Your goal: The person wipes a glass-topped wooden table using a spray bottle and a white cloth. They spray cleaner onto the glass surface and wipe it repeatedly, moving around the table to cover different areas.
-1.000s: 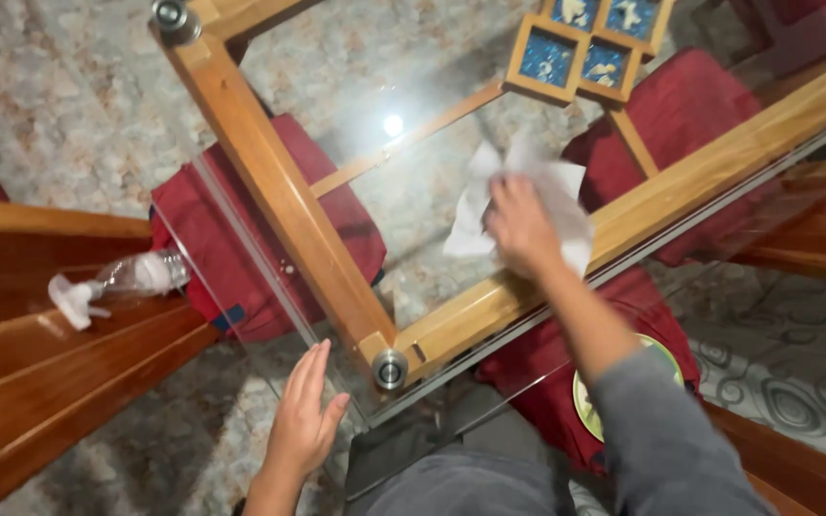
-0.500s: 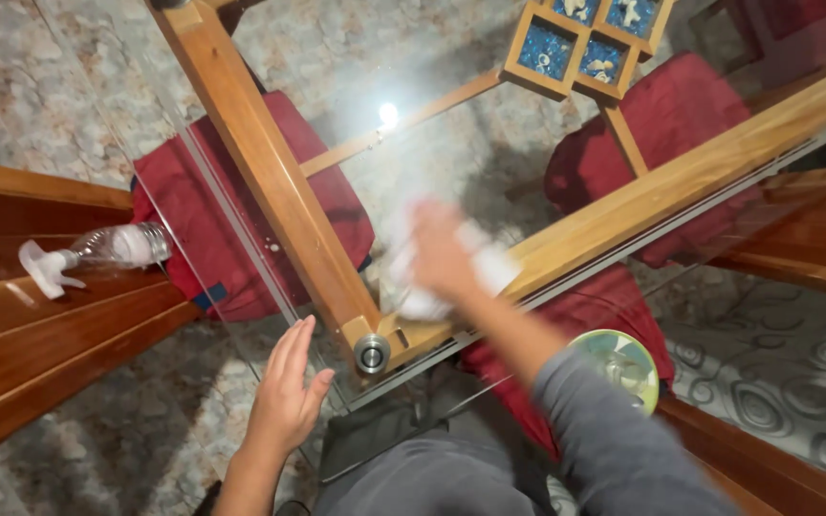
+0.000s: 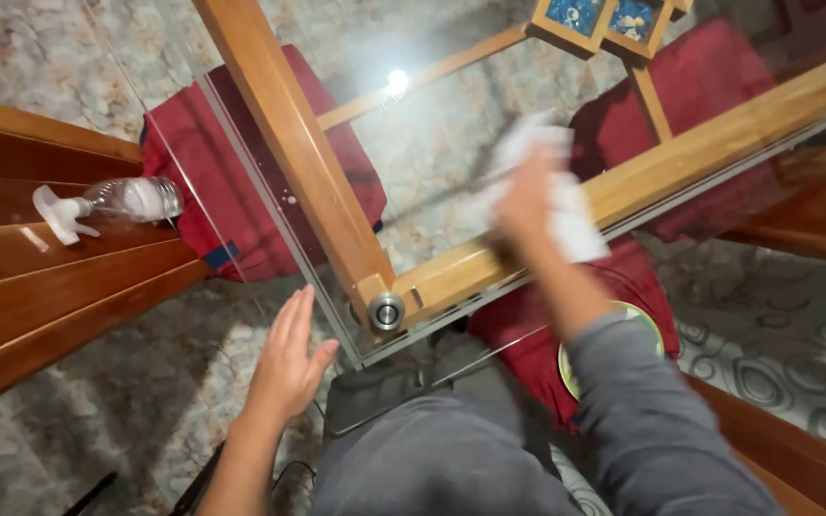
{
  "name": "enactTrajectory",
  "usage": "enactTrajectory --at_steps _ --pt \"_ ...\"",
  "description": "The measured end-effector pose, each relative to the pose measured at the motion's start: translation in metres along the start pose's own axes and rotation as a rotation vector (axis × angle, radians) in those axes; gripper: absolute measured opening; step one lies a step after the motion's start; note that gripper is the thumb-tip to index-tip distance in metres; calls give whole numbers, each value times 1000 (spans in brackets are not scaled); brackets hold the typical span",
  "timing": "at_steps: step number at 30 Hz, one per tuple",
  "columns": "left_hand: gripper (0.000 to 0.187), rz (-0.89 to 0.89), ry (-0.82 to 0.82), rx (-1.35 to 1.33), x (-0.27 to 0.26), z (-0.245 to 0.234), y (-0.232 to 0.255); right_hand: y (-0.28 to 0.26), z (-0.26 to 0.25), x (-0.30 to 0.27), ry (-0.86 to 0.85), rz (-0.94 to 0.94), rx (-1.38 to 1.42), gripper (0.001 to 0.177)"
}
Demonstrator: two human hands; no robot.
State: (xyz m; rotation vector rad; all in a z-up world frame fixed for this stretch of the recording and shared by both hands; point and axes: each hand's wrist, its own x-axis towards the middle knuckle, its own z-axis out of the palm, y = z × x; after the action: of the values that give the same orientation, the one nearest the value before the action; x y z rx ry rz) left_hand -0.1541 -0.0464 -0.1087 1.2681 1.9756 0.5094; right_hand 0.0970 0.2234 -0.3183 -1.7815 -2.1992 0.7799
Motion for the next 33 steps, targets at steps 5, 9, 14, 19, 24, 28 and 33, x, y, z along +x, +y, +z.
enactTrajectory --at_steps 5,9,14,19,24,28,33 --pt "63 203 143 68 0 9 -11 -155 0 -151 -488 -799 -14 87" --pt "61 221 153 40 -16 9 -3 -60 -16 -182 -272 -1067 128 66" --pt "63 215 125 53 -36 32 -6 16 -121 -95 47 -716 -297 46" --pt "62 228 70 73 -54 51 33 7 -106 -109 -161 -112 -400 70" --pt "60 94 8 -38 -65 61 74 40 -110 -143 73 -491 -295 64" --pt "61 -28 -48 13 -81 74 72 92 -149 -40 72 -5 -228 53" --pt "61 -91 -76 -34 -83 84 76 42 -111 16 141 308 349 66"
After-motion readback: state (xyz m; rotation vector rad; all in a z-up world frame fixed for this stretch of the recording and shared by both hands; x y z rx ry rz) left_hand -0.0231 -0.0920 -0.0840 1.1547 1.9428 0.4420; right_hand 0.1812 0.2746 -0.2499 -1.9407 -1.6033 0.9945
